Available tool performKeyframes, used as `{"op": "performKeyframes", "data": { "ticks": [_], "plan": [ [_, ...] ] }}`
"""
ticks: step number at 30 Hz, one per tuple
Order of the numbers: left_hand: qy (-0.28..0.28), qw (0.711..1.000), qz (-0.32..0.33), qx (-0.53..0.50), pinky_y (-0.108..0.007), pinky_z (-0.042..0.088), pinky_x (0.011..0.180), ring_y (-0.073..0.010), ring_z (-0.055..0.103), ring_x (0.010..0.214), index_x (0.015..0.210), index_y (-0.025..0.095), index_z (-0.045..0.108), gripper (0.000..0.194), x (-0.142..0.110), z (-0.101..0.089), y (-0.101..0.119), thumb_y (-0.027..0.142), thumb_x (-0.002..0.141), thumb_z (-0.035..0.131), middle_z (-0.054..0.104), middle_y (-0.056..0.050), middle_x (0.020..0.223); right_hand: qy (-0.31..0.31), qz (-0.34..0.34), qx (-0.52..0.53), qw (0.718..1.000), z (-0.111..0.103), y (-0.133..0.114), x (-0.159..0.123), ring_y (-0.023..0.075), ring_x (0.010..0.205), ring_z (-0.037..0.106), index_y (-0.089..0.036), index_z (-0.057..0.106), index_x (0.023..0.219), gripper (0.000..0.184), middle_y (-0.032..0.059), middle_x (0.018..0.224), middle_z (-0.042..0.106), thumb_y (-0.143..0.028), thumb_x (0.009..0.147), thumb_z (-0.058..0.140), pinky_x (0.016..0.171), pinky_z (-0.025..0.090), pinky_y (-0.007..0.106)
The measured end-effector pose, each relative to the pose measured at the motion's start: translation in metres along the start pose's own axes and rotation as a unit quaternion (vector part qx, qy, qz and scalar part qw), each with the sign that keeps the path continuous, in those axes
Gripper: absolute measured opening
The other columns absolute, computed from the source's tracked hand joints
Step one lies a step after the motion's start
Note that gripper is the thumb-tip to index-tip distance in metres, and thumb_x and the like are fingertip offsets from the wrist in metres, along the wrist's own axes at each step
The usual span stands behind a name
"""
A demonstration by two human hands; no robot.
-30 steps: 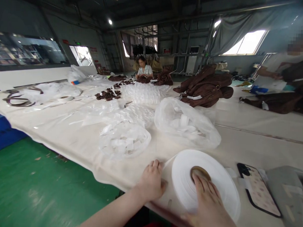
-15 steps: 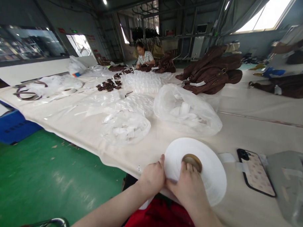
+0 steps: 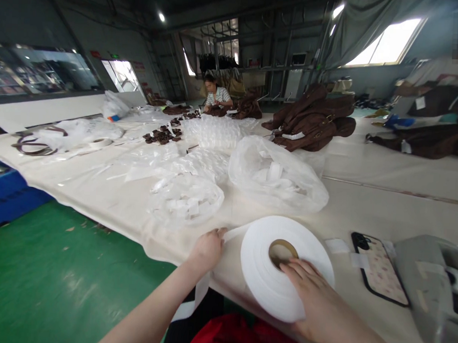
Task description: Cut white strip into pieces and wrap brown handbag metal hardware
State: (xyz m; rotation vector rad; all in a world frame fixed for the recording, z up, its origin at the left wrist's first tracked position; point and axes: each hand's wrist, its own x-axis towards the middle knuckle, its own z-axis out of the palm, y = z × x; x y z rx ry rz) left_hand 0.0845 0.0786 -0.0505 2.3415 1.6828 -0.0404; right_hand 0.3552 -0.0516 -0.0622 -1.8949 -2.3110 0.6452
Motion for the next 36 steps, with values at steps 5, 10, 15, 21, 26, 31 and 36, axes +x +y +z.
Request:
{"op": "performKeyframes", "data": {
  "ticks": [5,10,15,21,26,31,36],
  "plan": [
    [-0.018,0.996,0.068,-0.062,-0.032,0.047,0.083,-0.0236,0.065,0.095,0.106,0.019,0.063,0.029,-0.019,0.005,0.012,0.017,0.087,0.041,0.070,-0.009,0.101,0.008,0.031,0.006,0.999,-0.002,-0.014,0.009,0.0349,0.140,0.029,-0.010,0.048,0.141,0.090,0.0151,0.149,0.041,-0.026,0.055,0.068,0.116,0.024,0.047],
    [-0.021,0.994,0.071,-0.079,-0.032,0.048,0.084,-0.0236,0.065,0.096,0.108,0.021,0.060,0.029,-0.037,0.008,0.028,0.016,0.087,0.041,0.069,-0.008,0.102,0.093,0.075,-0.020,0.993,0.014,-0.048,0.027,0.0397,0.126,0.046,-0.001,0.056,0.131,0.082,0.0233,0.133,0.056,-0.045,0.064,0.071,0.112,0.028,0.051],
    [-0.014,0.997,0.036,-0.068,-0.036,0.049,0.088,-0.0260,0.064,0.100,0.128,0.017,0.049,0.041,-0.041,0.015,0.031,0.018,0.088,0.037,0.065,-0.013,0.113,0.128,0.121,0.009,0.984,0.025,-0.080,0.044,0.0419,0.127,0.044,0.009,0.041,0.138,0.096,0.0312,0.135,0.050,-0.047,0.066,0.069,0.111,0.028,0.052],
    [-0.033,0.996,0.058,-0.059,-0.036,0.047,0.094,-0.0251,0.062,0.105,0.136,0.018,0.041,0.055,-0.042,0.016,0.023,0.012,0.081,0.043,0.061,-0.012,0.121,0.008,-0.033,0.012,0.999,-0.002,-0.027,0.015,0.0284,0.145,0.019,-0.013,0.026,0.151,0.104,0.0118,0.157,0.025,-0.012,0.052,0.058,0.118,0.016,0.046],
    [-0.035,0.994,0.084,-0.066,-0.036,0.047,0.094,-0.0240,0.061,0.103,0.134,0.019,0.043,0.055,-0.046,0.013,0.020,0.011,0.080,0.042,0.061,-0.011,0.117,0.004,-0.051,-0.034,0.998,-0.002,-0.002,0.003,0.0284,0.141,0.029,-0.013,0.036,0.147,0.095,0.0127,0.153,0.036,-0.006,0.055,0.055,0.117,0.020,0.046],
    [-0.039,0.992,0.106,-0.052,-0.035,0.049,0.089,-0.0233,0.061,0.097,0.130,0.020,0.047,0.051,-0.055,0.016,0.021,0.010,0.081,0.041,0.060,-0.010,0.111,0.067,0.033,-0.036,0.997,0.008,-0.044,0.029,0.0392,0.121,0.051,-0.002,0.049,0.135,0.083,0.0248,0.128,0.059,-0.038,0.064,0.071,0.105,0.036,0.050],
    [-0.042,0.996,0.076,-0.024,-0.035,0.048,0.088,-0.0234,0.061,0.095,0.128,0.012,0.047,0.044,-0.063,0.021,0.026,0.012,0.085,0.039,0.059,-0.014,0.112,0.147,0.110,0.000,0.983,0.021,-0.088,0.057,0.0401,0.113,0.055,0.007,0.045,0.134,0.090,0.0296,0.118,0.062,-0.054,0.072,0.068,0.101,0.039,0.048]
  ]
}}
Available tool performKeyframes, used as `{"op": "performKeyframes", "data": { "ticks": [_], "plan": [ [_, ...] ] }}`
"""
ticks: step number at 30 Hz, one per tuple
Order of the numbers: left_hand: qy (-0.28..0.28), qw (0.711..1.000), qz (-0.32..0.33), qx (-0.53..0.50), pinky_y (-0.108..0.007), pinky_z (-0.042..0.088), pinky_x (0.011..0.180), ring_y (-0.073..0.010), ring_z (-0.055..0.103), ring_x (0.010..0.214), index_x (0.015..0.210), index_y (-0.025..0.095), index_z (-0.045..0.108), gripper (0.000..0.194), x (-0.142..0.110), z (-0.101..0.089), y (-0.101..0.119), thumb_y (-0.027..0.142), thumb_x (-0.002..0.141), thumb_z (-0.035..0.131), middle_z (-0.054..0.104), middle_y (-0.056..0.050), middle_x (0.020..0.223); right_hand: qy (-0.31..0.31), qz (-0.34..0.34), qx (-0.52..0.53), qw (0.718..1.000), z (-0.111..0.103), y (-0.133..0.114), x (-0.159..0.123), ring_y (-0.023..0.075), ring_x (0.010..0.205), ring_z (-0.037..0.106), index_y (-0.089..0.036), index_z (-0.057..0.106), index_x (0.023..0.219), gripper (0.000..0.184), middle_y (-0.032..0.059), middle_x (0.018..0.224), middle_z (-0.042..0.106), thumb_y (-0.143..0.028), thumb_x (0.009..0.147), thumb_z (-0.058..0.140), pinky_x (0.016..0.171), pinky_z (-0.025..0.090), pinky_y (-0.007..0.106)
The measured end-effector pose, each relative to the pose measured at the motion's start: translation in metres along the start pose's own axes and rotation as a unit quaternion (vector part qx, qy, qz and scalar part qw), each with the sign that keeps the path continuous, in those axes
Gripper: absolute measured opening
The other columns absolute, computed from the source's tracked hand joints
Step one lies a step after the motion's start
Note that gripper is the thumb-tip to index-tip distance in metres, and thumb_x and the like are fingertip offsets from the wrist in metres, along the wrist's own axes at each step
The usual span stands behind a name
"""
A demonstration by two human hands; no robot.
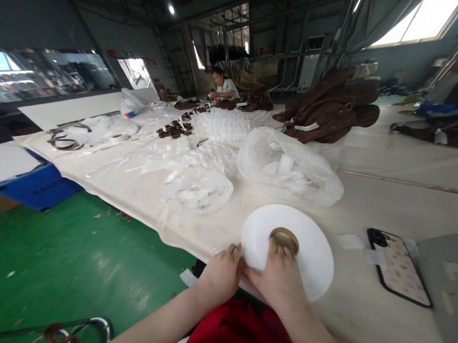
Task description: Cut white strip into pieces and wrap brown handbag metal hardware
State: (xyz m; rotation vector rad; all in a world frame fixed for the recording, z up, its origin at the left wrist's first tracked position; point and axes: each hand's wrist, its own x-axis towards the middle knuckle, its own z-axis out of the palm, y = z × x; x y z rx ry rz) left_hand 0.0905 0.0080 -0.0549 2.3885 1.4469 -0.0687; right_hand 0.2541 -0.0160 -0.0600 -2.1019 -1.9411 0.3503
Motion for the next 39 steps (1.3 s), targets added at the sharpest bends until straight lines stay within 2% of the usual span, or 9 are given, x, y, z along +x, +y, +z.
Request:
{"op": "performKeyframes", "data": {
  "ticks": [3,6,9,14,18,25,30,34,39],
  "plan": [
    [-0.001,1.000,-0.015,0.011,-0.037,0.048,0.088,-0.0237,0.062,0.095,0.131,0.012,0.045,0.045,-0.002,0.003,-0.003,0.012,0.086,0.038,0.059,-0.014,0.112,-0.048,-0.031,0.031,0.998,-0.007,0.007,-0.001,0.0392,0.131,0.039,0.008,0.033,0.142,0.106,0.0289,0.140,0.045,-0.048,0.063,0.075,0.112,0.029,0.048],
    [0.008,1.000,0.000,0.008,-0.037,0.048,0.088,-0.0236,0.062,0.095,0.129,0.015,0.046,0.043,-0.001,0.003,-0.009,0.012,0.087,0.036,0.060,-0.012,0.110,-0.112,-0.108,0.021,0.988,-0.031,0.037,-0.010,0.0319,0.145,0.018,-0.006,0.024,0.150,0.107,0.0157,0.158,0.021,-0.023,0.056,0.072,0.119,0.015,0.046],
    [0.010,1.000,0.012,0.003,-0.036,0.048,0.088,-0.0224,0.062,0.093,0.124,0.017,0.051,0.039,0.001,0.001,-0.012,0.013,0.089,0.035,0.061,-0.010,0.107,-0.152,-0.153,-0.017,0.976,-0.049,0.068,-0.018,0.0231,0.146,0.017,-0.014,0.028,0.151,0.102,0.0076,0.158,0.023,-0.002,0.053,0.054,0.121,0.011,0.042],
    [0.034,0.999,-0.008,-0.015,-0.033,0.047,0.089,-0.0190,0.061,0.092,0.115,0.020,0.056,0.037,-0.002,-0.004,-0.018,0.008,0.086,0.036,0.056,-0.008,0.107,-0.137,-0.177,-0.025,0.974,-0.041,0.090,-0.016,0.0240,0.145,0.020,-0.013,0.035,0.148,0.096,0.0081,0.156,0.030,-0.003,0.054,0.051,0.121,0.014,0.044],
    [0.048,0.998,-0.033,-0.023,-0.030,0.045,0.094,-0.0179,0.058,0.097,0.111,0.020,0.061,0.039,-0.004,-0.007,-0.027,0.005,0.084,0.037,0.055,-0.007,0.105,-0.135,-0.166,-0.023,0.977,-0.031,0.087,-0.011,0.0276,0.144,0.023,-0.013,0.039,0.146,0.092,0.0099,0.155,0.032,-0.008,0.055,0.053,0.120,0.017,0.047],
    [0.037,0.999,-0.025,0.010,-0.036,0.045,0.099,-0.0215,0.059,0.106,0.130,0.017,0.053,0.052,-0.010,0.000,-0.032,0.002,0.085,0.031,0.060,-0.010,0.112,-0.128,-0.147,0.010,0.981,-0.041,0.064,-0.011,0.0314,0.139,0.031,-0.006,0.044,0.142,0.085,0.0171,0.148,0.042,-0.022,0.060,0.064,0.118,0.020,0.045],
    [0.004,0.999,-0.027,0.030,-0.037,0.047,0.097,-0.0235,0.062,0.108,0.136,0.013,0.046,0.050,-0.014,0.019,-0.025,0.005,0.089,0.030,0.061,-0.015,0.120,-0.029,-0.065,0.039,0.997,-0.017,0.015,0.002,0.0350,0.123,0.047,-0.005,0.055,0.131,0.082,0.0199,0.127,0.059,-0.046,0.063,0.073,0.111,0.030,0.044],
    [-0.005,0.997,-0.052,0.051,-0.038,0.049,0.093,-0.0252,0.063,0.106,0.139,0.007,0.040,0.051,-0.017,0.020,-0.019,0.006,0.088,0.031,0.060,-0.020,0.124,0.024,-0.024,0.066,0.997,0.002,-0.021,0.012,0.0365,0.122,0.046,0.000,0.050,0.133,0.085,0.0227,0.125,0.058,-0.049,0.066,0.072,0.110,0.029,0.047],
    [-0.011,0.998,-0.035,0.054,-0.037,0.050,0.090,-0.0252,0.064,0.104,0.140,0.010,0.037,0.052,-0.023,0.014,-0.021,0.007,0.088,0.032,0.060,-0.018,0.122,-0.097,-0.160,0.070,0.980,-0.018,0.016,0.012,0.0306,0.141,0.025,-0.007,0.031,0.147,0.097,0.0168,0.153,0.032,-0.029,0.061,0.071,0.116,0.022,0.044]
  ]
}}
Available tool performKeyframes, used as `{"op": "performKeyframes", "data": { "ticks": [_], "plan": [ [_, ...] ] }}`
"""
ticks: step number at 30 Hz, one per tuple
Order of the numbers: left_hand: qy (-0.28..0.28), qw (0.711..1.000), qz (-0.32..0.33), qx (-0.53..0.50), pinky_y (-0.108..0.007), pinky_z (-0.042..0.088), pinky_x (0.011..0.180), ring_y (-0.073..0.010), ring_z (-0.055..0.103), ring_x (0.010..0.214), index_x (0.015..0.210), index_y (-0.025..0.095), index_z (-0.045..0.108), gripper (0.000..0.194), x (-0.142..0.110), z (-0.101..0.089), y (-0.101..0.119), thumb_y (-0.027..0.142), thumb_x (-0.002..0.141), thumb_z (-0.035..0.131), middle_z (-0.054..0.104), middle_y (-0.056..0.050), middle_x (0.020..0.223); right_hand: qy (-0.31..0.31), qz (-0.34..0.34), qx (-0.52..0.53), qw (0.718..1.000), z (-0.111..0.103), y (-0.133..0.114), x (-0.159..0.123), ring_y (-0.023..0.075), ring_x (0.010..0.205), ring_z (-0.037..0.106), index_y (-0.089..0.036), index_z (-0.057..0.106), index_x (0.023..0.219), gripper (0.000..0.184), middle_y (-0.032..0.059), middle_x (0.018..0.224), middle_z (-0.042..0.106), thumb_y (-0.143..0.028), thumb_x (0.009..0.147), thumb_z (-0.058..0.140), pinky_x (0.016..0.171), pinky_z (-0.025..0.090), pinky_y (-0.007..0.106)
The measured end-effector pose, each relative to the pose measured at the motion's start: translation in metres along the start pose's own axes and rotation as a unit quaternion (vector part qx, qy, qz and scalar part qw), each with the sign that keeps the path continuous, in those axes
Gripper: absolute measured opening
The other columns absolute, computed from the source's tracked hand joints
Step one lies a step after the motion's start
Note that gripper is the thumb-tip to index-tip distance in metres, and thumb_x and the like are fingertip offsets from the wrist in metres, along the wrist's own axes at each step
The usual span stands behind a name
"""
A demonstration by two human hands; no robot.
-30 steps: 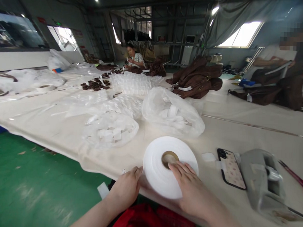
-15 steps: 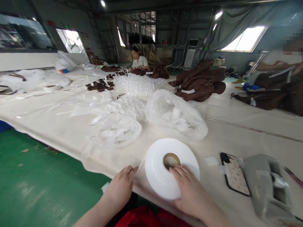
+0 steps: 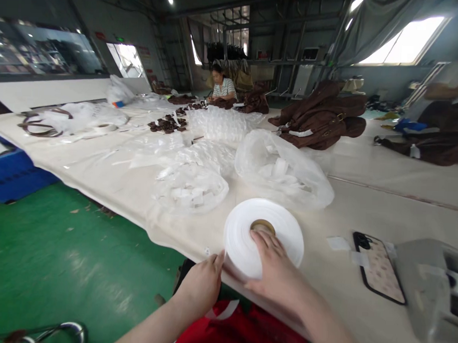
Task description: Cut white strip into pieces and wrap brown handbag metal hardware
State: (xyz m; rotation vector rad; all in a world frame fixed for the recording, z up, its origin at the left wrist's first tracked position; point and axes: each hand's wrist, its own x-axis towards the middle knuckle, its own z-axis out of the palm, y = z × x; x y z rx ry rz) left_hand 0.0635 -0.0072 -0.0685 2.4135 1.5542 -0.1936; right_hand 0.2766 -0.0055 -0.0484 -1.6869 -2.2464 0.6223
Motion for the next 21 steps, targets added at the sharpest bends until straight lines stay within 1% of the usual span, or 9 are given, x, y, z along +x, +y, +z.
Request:
{"op": "performKeyframes", "data": {
  "ticks": [1,3,6,8,10,13,15,18,21],
  "plan": [
    [-0.004,1.000,0.003,0.000,-0.037,0.051,0.089,-0.0254,0.064,0.103,0.139,0.009,0.038,0.052,-0.001,-0.001,0.000,0.007,0.088,0.031,0.061,-0.018,0.121,-0.024,-0.034,-0.021,0.999,-0.007,0.013,-0.006,0.0277,0.143,0.023,-0.012,0.028,0.149,0.096,0.0128,0.156,0.028,-0.019,0.061,0.066,0.118,0.019,0.044],
    [-0.016,1.000,0.011,0.000,-0.037,0.051,0.087,-0.0255,0.064,0.100,0.137,0.009,0.040,0.050,-0.001,-0.002,0.001,0.007,0.088,0.031,0.061,-0.018,0.117,-0.045,-0.061,-0.072,0.995,-0.018,0.036,-0.015,0.0239,0.143,0.023,-0.015,0.029,0.149,0.095,0.0102,0.156,0.030,-0.005,0.058,0.056,0.118,0.016,0.043],
    [-0.015,1.000,0.017,-0.008,-0.037,0.051,0.084,-0.0254,0.064,0.097,0.133,0.009,0.042,0.047,0.000,-0.003,0.003,0.008,0.088,0.033,0.063,-0.017,0.111,-0.044,-0.075,-0.115,0.990,-0.024,0.050,-0.020,0.0236,0.140,0.030,-0.011,0.038,0.145,0.090,0.0124,0.151,0.038,-0.001,0.057,0.054,0.119,0.016,0.042],
    [-0.001,1.000,0.016,-0.022,-0.037,0.051,0.082,-0.0253,0.065,0.094,0.131,0.010,0.043,0.043,0.000,-0.004,0.003,0.010,0.089,0.032,0.064,-0.016,0.107,-0.037,-0.078,-0.116,0.989,-0.024,0.044,-0.018,0.0266,0.135,0.038,-0.009,0.044,0.141,0.083,0.0149,0.146,0.044,-0.007,0.059,0.060,0.118,0.019,0.042],
    [0.011,0.999,0.012,-0.042,-0.037,0.051,0.082,-0.0248,0.066,0.093,0.129,0.012,0.044,0.040,0.000,-0.004,0.002,0.011,0.091,0.031,0.065,-0.015,0.105,-0.023,-0.058,-0.120,0.991,-0.021,0.027,-0.014,0.0312,0.125,0.047,-0.007,0.051,0.134,0.075,0.0178,0.133,0.055,-0.017,0.062,0.066,0.114,0.027,0.045],
    [0.007,0.997,0.021,-0.075,-0.037,0.051,0.082,-0.0245,0.066,0.093,0.127,0.014,0.044,0.037,-0.002,-0.003,0.000,0.014,0.093,0.032,0.066,-0.014,0.104,0.023,0.024,-0.142,0.989,-0.007,-0.008,-0.002,0.0358,0.105,0.057,-0.004,0.062,0.113,0.058,0.0212,0.106,0.065,-0.040,0.068,0.069,0.098,0.040,0.048],
    [-0.005,0.995,0.026,-0.099,-0.036,0.051,0.081,-0.0240,0.067,0.090,0.129,0.014,0.041,0.037,-0.004,-0.001,0.000,0.015,0.093,0.033,0.068,-0.013,0.102,0.068,0.084,-0.153,0.982,0.005,-0.030,0.008,0.0365,0.095,0.060,-0.004,0.063,0.101,0.054,0.0229,0.094,0.066,-0.051,0.074,0.063,0.089,0.044,0.047],
    [-0.008,0.994,0.003,-0.106,-0.036,0.052,0.077,-0.0254,0.068,0.086,0.135,0.009,0.033,0.043,-0.005,0.003,0.003,0.018,0.093,0.033,0.069,-0.016,0.099,0.107,0.130,-0.139,0.976,0.019,-0.048,0.021,0.0377,0.093,0.061,-0.003,0.061,0.100,0.057,0.0258,0.092,0.065,-0.056,0.079,0.057,0.086,0.044,0.047],
    [-0.004,0.995,0.004,-0.097,-0.038,0.052,0.077,-0.0271,0.069,0.087,0.137,0.007,0.031,0.044,-0.005,0.006,0.006,0.019,0.094,0.032,0.069,-0.017,0.100,0.074,0.106,-0.103,0.986,0.016,-0.035,0.016,0.0404,0.107,0.057,0.003,0.053,0.120,0.075,0.0291,0.111,0.063,-0.056,0.074,0.063,0.095,0.040,0.050]
  ]
}}
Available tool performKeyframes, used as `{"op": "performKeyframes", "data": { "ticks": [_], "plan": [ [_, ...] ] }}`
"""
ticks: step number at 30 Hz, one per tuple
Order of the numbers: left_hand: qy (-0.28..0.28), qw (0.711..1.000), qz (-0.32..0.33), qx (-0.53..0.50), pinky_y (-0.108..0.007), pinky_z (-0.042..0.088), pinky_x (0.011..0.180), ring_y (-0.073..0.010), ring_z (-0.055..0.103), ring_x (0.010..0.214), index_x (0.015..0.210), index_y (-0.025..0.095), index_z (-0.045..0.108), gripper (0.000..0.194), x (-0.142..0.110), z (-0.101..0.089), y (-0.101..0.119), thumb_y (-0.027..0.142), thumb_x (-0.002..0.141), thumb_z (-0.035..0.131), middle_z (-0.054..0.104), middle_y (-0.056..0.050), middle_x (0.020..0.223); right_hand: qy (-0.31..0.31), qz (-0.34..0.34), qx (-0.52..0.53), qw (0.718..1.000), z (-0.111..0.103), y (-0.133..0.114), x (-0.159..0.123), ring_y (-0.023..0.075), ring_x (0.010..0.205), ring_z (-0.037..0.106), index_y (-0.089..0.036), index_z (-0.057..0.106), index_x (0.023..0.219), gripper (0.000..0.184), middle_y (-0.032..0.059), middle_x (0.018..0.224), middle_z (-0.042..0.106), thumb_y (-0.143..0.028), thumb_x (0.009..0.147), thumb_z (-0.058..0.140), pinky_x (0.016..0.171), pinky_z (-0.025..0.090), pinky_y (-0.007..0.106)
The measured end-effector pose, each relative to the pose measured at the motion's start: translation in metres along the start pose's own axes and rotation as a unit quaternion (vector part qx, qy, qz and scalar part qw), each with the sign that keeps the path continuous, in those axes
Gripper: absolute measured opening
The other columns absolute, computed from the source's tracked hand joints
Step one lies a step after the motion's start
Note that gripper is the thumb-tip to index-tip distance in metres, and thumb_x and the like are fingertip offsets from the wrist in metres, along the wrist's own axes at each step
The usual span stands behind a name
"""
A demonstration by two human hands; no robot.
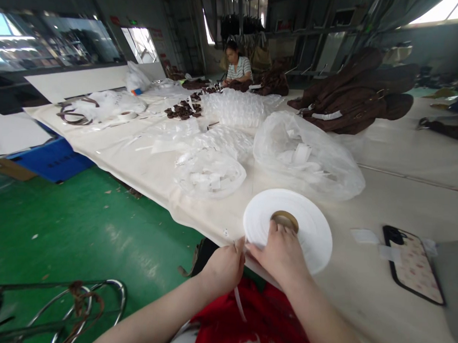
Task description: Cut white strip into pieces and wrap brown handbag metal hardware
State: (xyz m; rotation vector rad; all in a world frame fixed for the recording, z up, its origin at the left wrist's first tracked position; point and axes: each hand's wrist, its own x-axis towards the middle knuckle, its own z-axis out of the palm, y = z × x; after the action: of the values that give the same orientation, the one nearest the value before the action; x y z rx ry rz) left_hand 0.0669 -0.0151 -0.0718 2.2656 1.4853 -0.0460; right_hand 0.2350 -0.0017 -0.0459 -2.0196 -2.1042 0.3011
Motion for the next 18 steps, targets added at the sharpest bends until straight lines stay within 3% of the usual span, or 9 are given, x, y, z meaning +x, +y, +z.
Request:
{"op": "performKeyframes", "data": {
  "ticks": [2,4,6,8,11,14,18],
  "plan": [
    [-0.007,1.000,0.016,0.002,-0.039,0.053,0.078,-0.0270,0.069,0.088,0.135,0.009,0.034,0.042,0.000,0.000,0.001,0.019,0.094,0.031,0.069,-0.017,0.100,-0.037,-0.066,0.011,0.997,-0.005,0.027,-0.008,0.0399,0.125,0.046,0.001,0.043,0.135,0.089,0.0275,0.133,0.052,-0.049,0.066,0.070,0.107,0.031,0.051],
    [-0.013,1.000,0.023,0.011,-0.040,0.053,0.077,-0.0278,0.069,0.087,0.134,0.007,0.035,0.042,0.000,-0.001,0.001,0.019,0.094,0.030,0.069,-0.018,0.099,-0.058,-0.139,0.002,0.989,-0.011,0.060,-0.018,0.0345,0.137,0.034,-0.005,0.037,0.142,0.089,0.0203,0.148,0.040,-0.029,0.063,0.069,0.115,0.019,0.048],
    [-0.015,0.999,0.022,0.020,-0.041,0.053,0.077,-0.0285,0.069,0.087,0.135,0.006,0.035,0.043,0.000,-0.002,0.003,0.019,0.094,0.030,0.069,-0.018,0.099,-0.060,-0.181,-0.013,0.982,-0.016,0.085,-0.025,0.0283,0.139,0.031,-0.011,0.036,0.144,0.087,0.0147,0.151,0.038,-0.012,0.060,0.059,0.118,0.015,0.046],
    [-0.011,0.999,0.018,0.024,-0.040,0.052,0.077,-0.0284,0.069,0.088,0.135,0.006,0.035,0.044,0.001,-0.002,0.005,0.019,0.094,0.030,0.069,-0.019,0.100,-0.054,-0.194,-0.016,0.979,-0.017,0.096,-0.028,0.0264,0.138,0.035,-0.013,0.038,0.143,0.086,0.0137,0.148,0.042,-0.006,0.059,0.054,0.118,0.016,0.046],
    [0.001,1.000,0.010,0.025,-0.040,0.052,0.077,-0.0286,0.069,0.089,0.139,0.005,0.031,0.048,0.003,0.001,0.009,0.019,0.093,0.030,0.068,-0.020,0.104,-0.048,-0.174,-0.003,0.984,-0.013,0.082,-0.027,0.0314,0.128,0.045,-0.012,0.048,0.135,0.073,0.0165,0.135,0.054,-0.022,0.064,0.065,0.115,0.022,0.049],
    [0.011,0.999,-0.009,0.042,-0.041,0.052,0.072,-0.0305,0.069,0.086,0.144,-0.001,0.020,0.056,0.004,0.008,0.013,0.019,0.093,0.029,0.067,-0.023,0.102,-0.011,-0.093,0.017,0.995,0.002,0.050,-0.024,0.0360,0.117,0.052,-0.007,0.054,0.126,0.077,0.0204,0.120,0.059,-0.048,0.065,0.071,0.106,0.034,0.050],
    [0.024,0.998,-0.011,0.048,-0.041,0.052,0.070,-0.0298,0.069,0.080,0.147,-0.004,0.005,0.066,0.002,0.012,0.016,0.015,0.090,0.032,0.068,-0.022,0.096,0.051,-0.020,0.052,0.997,0.023,0.020,-0.024,0.0386,0.118,0.050,-0.002,0.050,0.128,0.080,0.0238,0.120,0.058,-0.048,0.066,0.072,0.104,0.036,0.050]
  ]
}}
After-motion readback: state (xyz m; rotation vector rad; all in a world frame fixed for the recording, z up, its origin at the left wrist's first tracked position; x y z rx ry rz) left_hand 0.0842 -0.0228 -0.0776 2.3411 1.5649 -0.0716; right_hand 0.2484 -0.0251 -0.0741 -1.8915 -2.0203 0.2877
